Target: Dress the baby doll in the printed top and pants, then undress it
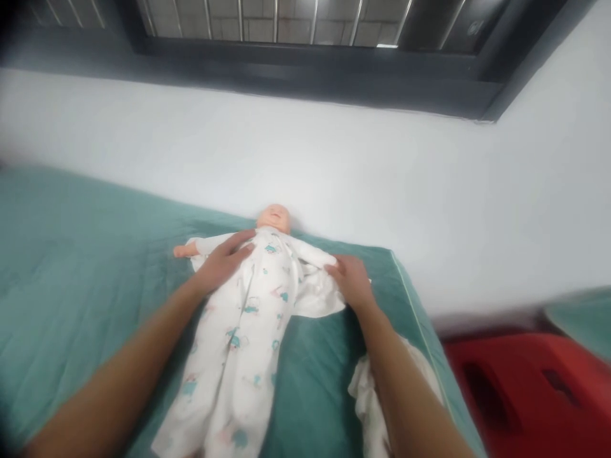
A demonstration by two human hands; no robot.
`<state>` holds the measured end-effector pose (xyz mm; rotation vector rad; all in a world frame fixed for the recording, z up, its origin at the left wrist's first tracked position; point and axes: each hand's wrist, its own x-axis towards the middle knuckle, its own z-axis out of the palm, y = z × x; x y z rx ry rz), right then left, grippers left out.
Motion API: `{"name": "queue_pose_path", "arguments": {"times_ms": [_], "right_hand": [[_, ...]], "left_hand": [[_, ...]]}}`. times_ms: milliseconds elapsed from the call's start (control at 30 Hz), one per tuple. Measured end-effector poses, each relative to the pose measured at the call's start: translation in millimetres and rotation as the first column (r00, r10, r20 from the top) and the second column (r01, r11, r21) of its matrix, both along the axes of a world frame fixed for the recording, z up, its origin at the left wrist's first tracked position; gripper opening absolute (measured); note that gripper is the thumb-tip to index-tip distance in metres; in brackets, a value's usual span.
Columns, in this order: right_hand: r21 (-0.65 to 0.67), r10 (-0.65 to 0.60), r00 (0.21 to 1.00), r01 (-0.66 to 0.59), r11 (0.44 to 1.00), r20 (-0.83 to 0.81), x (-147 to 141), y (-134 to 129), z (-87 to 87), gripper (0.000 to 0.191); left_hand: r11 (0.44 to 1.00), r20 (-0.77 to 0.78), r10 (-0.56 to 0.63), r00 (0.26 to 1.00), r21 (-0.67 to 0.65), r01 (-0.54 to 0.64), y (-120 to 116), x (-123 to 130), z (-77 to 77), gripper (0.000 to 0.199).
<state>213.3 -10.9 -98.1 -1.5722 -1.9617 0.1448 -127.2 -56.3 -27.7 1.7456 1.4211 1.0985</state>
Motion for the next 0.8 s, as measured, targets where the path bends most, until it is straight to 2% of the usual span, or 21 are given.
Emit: {"name": "queue_pose_path", "arguments": {"times_ms": [133,300,433,500,567,700,800], "right_hand": [[0.004,0.031,0.995,-0.032,0.999,0.094,-2,0,1.2,0.035],[0.068,-0.01,0.994,0.003,0.998,0.105,-18,-14,14.2,0.047],[0.095,0.01,0.994,0.0,0.996,-0.106,-56,-33,31.8,0.045],[0.019,-0.017,0.961,0.023,1.0,-0.275,-83,-41,39.1,0.045],[-0.073,-0.025,0.903,-0.007,0.997,-0.429,-110,-45,43.4,0.047],[-0.144,-0.058,0.796,-0.038,0.989,-0.603,-150,-48,42.7,0.054],[-0.198,-0.099,0.741,-0.046,0.979,-0.665,-159,-51,38.9,0.061]], "left_hand": [[0.998,0.1,-0.039,0.994,-0.047,0.044,1,-5,-9.4,0.053],[0.997,0.124,-0.06,0.99,-0.046,0.066,7,-7,-11.5,0.055],[0.994,0.13,-0.092,0.987,-0.039,0.098,7,-9,-11.5,0.055],[0.995,0.113,-0.099,0.989,-0.018,0.102,7,-9,-11.3,0.054],[0.995,0.094,-0.1,0.991,0.018,0.099,7,-9,-11.4,0.052],[0.993,0.059,-0.091,0.994,0.077,0.086,6,-9,-13.8,0.05],[0.993,0.028,-0.074,0.997,0.096,0.071,4,-9,-15.9,0.05]]}}
